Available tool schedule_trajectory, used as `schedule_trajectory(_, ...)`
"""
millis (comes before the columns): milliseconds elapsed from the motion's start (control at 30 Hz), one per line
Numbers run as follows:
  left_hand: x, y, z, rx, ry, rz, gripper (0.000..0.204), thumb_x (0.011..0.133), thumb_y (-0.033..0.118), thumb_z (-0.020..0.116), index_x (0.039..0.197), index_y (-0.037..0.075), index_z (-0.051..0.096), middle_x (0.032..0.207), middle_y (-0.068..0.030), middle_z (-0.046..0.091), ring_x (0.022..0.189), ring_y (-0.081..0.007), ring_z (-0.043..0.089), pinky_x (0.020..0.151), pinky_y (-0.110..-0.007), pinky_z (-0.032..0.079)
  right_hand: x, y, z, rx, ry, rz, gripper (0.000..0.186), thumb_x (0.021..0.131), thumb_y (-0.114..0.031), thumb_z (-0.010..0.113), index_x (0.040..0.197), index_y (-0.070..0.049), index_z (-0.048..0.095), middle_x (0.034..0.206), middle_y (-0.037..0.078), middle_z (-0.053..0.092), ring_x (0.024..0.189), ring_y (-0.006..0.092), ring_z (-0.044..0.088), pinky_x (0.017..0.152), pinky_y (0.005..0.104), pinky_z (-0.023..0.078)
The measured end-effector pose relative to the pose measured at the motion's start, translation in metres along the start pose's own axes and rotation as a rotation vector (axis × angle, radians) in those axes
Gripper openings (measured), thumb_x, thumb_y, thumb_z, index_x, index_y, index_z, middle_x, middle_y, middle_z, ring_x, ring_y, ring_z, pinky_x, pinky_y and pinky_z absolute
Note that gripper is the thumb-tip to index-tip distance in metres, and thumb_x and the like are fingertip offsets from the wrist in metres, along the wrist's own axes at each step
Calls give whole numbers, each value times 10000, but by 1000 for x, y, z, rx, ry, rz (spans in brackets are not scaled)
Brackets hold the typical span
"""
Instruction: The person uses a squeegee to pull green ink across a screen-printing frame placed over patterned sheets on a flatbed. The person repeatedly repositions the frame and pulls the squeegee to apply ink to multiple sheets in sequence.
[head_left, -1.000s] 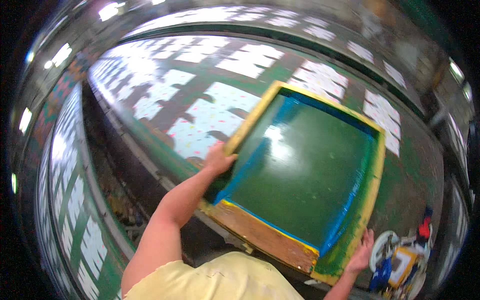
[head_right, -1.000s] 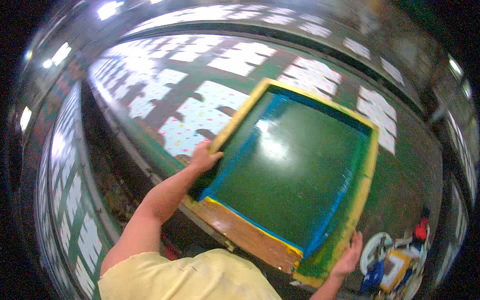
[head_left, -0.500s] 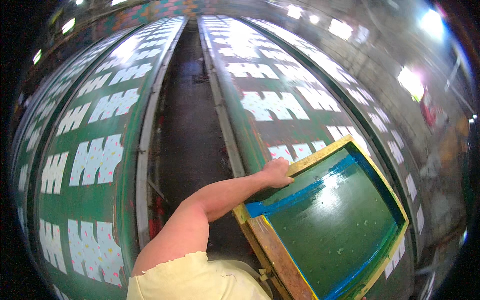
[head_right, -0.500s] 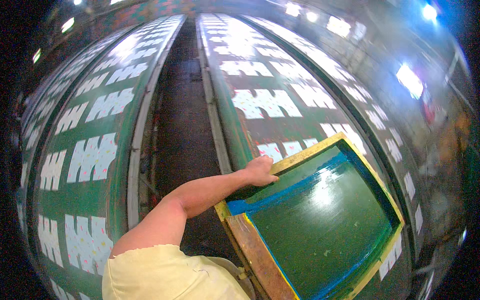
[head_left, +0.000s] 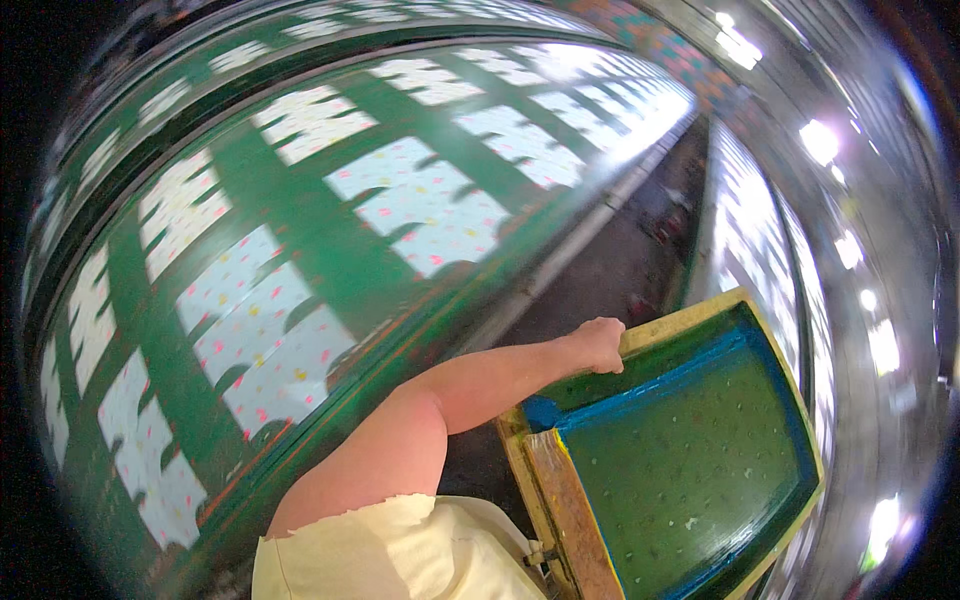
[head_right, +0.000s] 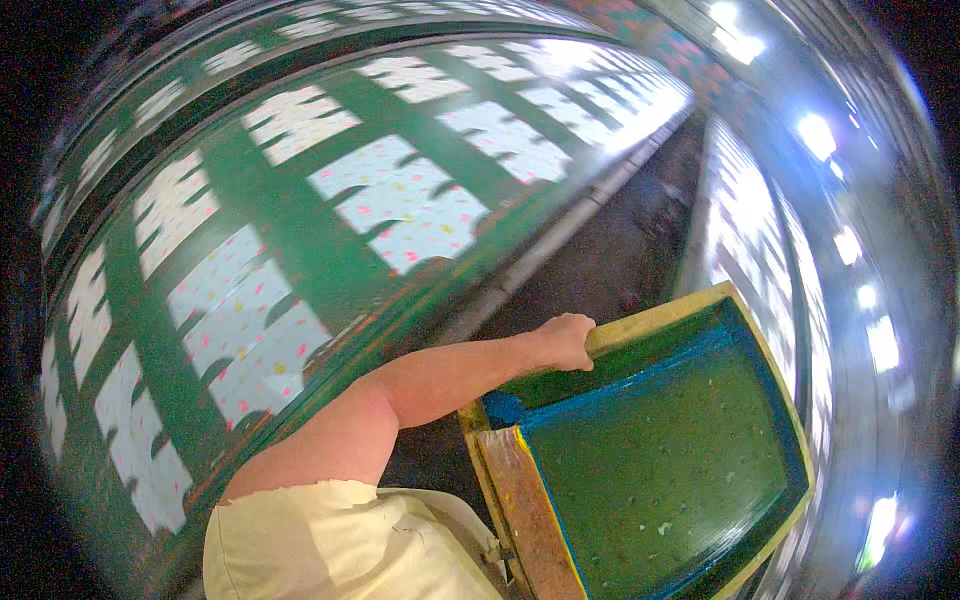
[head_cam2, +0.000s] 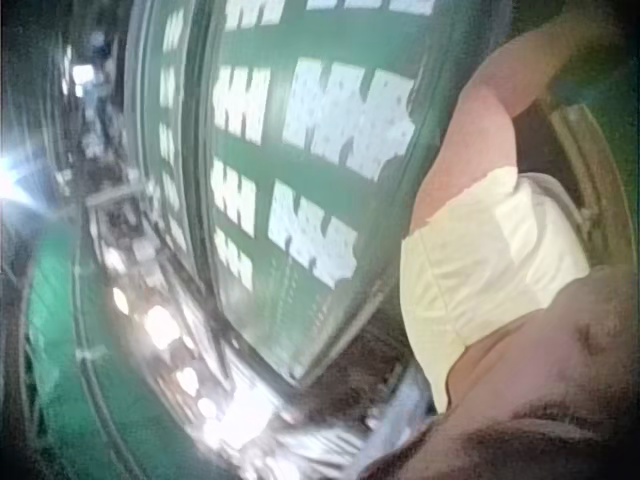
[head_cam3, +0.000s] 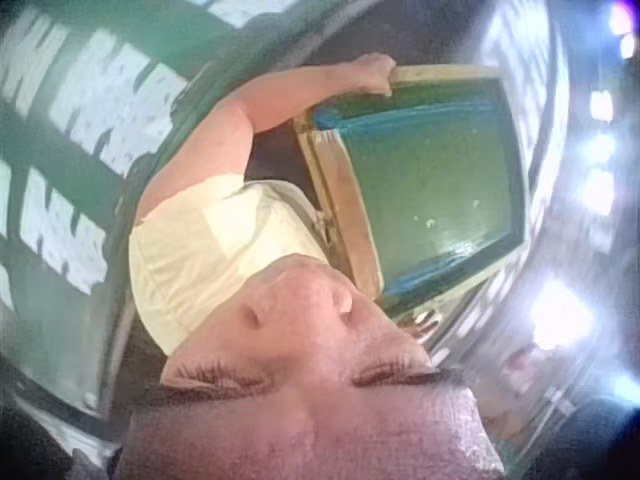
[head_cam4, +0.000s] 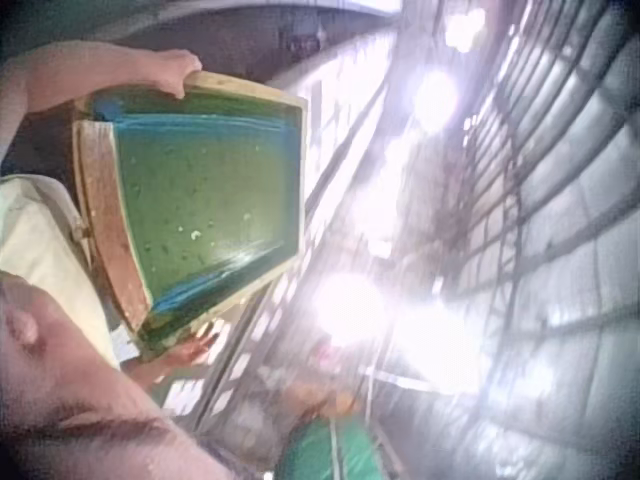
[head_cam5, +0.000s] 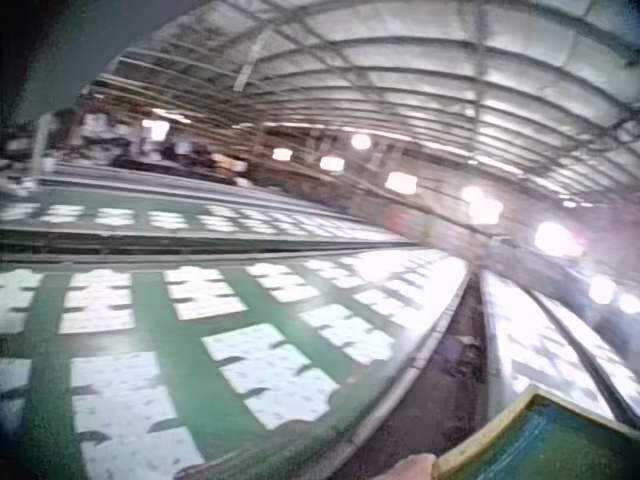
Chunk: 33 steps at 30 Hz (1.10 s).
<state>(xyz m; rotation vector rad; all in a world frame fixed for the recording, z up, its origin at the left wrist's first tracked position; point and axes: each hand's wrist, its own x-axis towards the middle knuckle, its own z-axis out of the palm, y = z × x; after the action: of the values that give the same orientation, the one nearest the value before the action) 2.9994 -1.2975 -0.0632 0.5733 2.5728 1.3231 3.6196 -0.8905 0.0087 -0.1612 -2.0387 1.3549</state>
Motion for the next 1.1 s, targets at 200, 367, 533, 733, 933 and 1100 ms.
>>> schedule_trajectory(200,-71,-104,-110,-10,424,-271,511,751,279,953,1167,40,779,1143,-230,799,1132,-412,763,1004,-516,594,190,124,121,127,-248,-48,836,1158,-595,405,1775,-56,239,1787,295,307,1554,494,456,1231,628,457)
schedule_trajectory(367,-174,-139,-189,4,705,-541,510,751,270,965,1178,56,784,1135,-221,804,1122,-417,762,978,-515,596,320,163,287,311,-632,-148,888,1144,-635,377,1769,-24,218,1789,309,282,1564,515,434,1251,655,422)
schedule_trajectory(533,-312,-149,-209,74,1028,-708,526,744,285,977,1156,22,781,1107,-245,797,1109,-431,762,975,-514,590,377,163,442,494,-923,-277,944,1131,-676,349,1764,8,196,1792,324,258,1575,537,411,1272,683,386)
schedule_trajectory(733,-512,-117,-209,78,1294,-935,548,742,290,966,1186,19,795,1136,-256,800,1094,-413,772,982,-485,599,357,86,594,645,-1253,-293,1040,1090,-760,338,1775,2,155,1818,297,226,1610,482,392,1340,690,277)
schedule_trajectory(933,-756,-96,-184,-6,1544,-965,521,749,230,963,1218,48,829,1062,-150,837,972,-233,781,932,-412,611,180,-16,694,1078,-1420,190,957,1079,-556,525,1769,26,208,1776,276,330,1610,417,391,1330,539,323)
schedule_trajectory(1100,-980,-108,-163,-48,1716,-1037,499,815,160,945,1277,39,798,1106,-77,829,990,-212,750,925,-389,604,-13,-113,722,892,-1504,88,1020,1005,-535,662,1760,18,255,1781,267,339,1593,424,417,1297,528,363)
